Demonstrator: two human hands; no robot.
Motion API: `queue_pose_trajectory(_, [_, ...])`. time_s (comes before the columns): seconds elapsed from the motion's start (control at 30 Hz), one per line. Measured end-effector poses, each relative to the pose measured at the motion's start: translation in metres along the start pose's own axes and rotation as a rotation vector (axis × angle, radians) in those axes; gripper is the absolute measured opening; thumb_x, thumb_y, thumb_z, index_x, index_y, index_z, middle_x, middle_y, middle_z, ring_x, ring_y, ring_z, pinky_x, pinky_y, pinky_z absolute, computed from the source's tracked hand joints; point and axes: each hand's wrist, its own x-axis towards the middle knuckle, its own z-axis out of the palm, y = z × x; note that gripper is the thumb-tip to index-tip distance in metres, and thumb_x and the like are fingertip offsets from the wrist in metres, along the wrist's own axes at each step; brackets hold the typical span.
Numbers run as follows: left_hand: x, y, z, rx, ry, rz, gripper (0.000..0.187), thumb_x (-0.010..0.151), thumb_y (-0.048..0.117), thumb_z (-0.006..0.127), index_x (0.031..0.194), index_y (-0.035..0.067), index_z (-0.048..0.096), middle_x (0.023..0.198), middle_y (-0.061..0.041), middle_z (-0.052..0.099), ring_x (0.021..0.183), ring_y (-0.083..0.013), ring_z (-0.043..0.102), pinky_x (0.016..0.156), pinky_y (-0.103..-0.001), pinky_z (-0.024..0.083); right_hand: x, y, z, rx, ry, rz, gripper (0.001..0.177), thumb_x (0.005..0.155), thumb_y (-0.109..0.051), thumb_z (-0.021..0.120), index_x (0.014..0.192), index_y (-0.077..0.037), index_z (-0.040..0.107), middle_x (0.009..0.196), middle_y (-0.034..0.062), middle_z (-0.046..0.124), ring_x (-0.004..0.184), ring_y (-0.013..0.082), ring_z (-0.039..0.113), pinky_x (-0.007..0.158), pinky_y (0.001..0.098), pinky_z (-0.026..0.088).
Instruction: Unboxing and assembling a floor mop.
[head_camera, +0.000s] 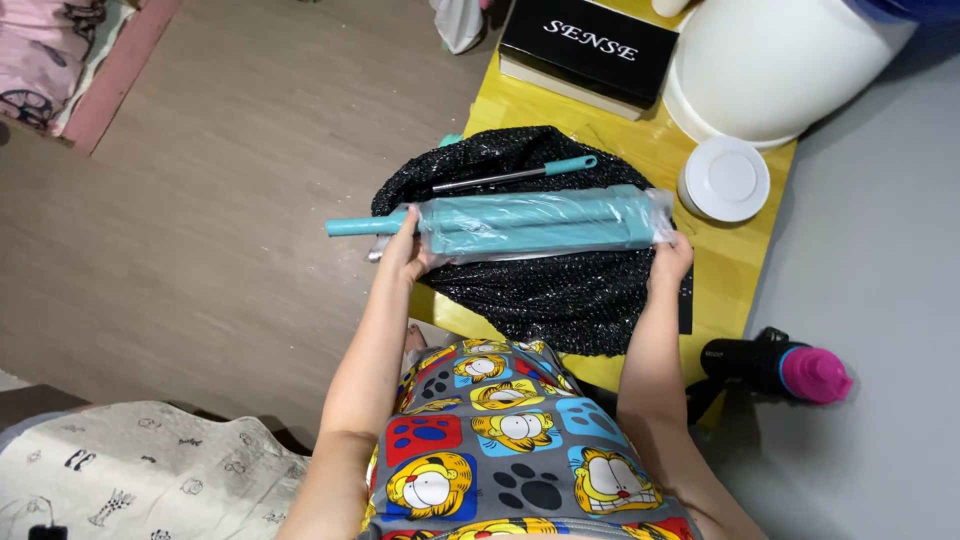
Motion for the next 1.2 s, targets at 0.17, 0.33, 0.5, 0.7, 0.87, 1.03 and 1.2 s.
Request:
queue_pose_trajectory(0.17, [0.037,0.011,-0.059,0.099,0.039,0.241,0.038,0.098,0.049,0.066,0.102,0.012,0.063,0.082,-0.002,0.062,0.060,-0.0121,0.056,0.044,-0.029,0.045,-0.009,-0.043,0.007,0.135,0.217,0.021,0.027,0.083,0.005,0.060,0.106,0.000,0.074,0.094,0.0028,0.074,0.078,0.0105,0.066,0.067,0.0242,0.053])
queue_pose_trajectory(0.33, [0.003,0.048,-0.072,0.162,0.070,0.372,0.047,0.099,0.057,0.062,0.092,0.010,0.063,0.072,0.001,0.056,0.053,-0.0082,0.048,0.040,-0.021,0.034,0.014,-0.014,-0.006,0.085,0.286,0.060,0.023,0.082,0.006,0.058,0.099,0.002,0.073,0.087,0.0066,0.072,0.070,0.0135,0.063,0.061,0.0266,0.049])
queue_pose_trajectory(0.5, [-0.009,0.058,-0.080,0.052,0.054,0.481,0.045,0.095,0.052,0.064,0.109,0.010,0.063,0.097,-0.004,0.065,0.087,-0.0156,0.063,0.070,-0.030,0.054,0.022,-0.003,0.001,-0.376,0.316,-0.060,0.024,0.080,0.004,0.059,0.102,0.004,0.068,0.097,0.0164,0.069,0.089,0.0320,0.063,0.080,0.0423,0.049])
queue_pose_trajectory(0.7, [-0.007,0.053,-0.083,0.017,0.055,0.503,0.048,0.094,0.051,0.064,0.119,0.011,0.059,0.108,-0.005,0.065,0.099,-0.0179,0.062,0.081,-0.033,0.054,-0.056,-0.173,0.069,-0.515,0.023,-0.540,0.041,0.089,-0.006,0.060,0.129,-0.004,0.060,0.134,0.0222,0.058,0.130,0.0383,0.051,0.115,0.0513,0.037])
queue_pose_trajectory(0.87, [0.002,0.052,-0.092,-0.003,0.005,0.539,0.044,0.097,0.049,0.066,0.119,0.011,0.059,0.109,-0.005,0.063,0.102,-0.0187,0.060,0.085,-0.035,0.052,-0.048,-0.146,0.117,-0.803,-0.373,-0.556,0.029,0.104,-0.021,0.065,0.127,-0.004,0.066,0.129,0.0203,0.063,0.128,0.0399,0.050,0.114,0.0622,0.018])
queue_pose_trajectory(1.03, [0.004,0.070,-0.120,-0.034,0.062,0.582,0.043,0.097,0.046,0.064,0.119,0.009,0.061,0.111,-0.004,0.065,0.104,-0.0179,0.061,0.089,-0.036,0.053,-0.027,-0.048,0.101,-0.837,-0.350,-0.362,0.024,0.100,-0.030,0.068,0.100,-0.007,0.074,0.113,0.0131,0.071,0.120,0.0347,0.057,0.114,0.0540,0.032])
queue_pose_trajectory(1.2, [0.001,0.103,-0.185,-0.104,0.085,0.773,0.046,0.103,0.047,0.065,0.112,0.003,0.062,0.104,-0.010,0.064,0.099,-0.0222,0.061,0.092,-0.040,0.052,-0.021,-0.028,0.088,-0.739,-0.082,-0.401,0.028,0.097,-0.032,0.077,0.090,-0.005,0.071,0.103,0.0158,0.069,0.108,0.0375,0.057,0.099,0.0517,0.041])
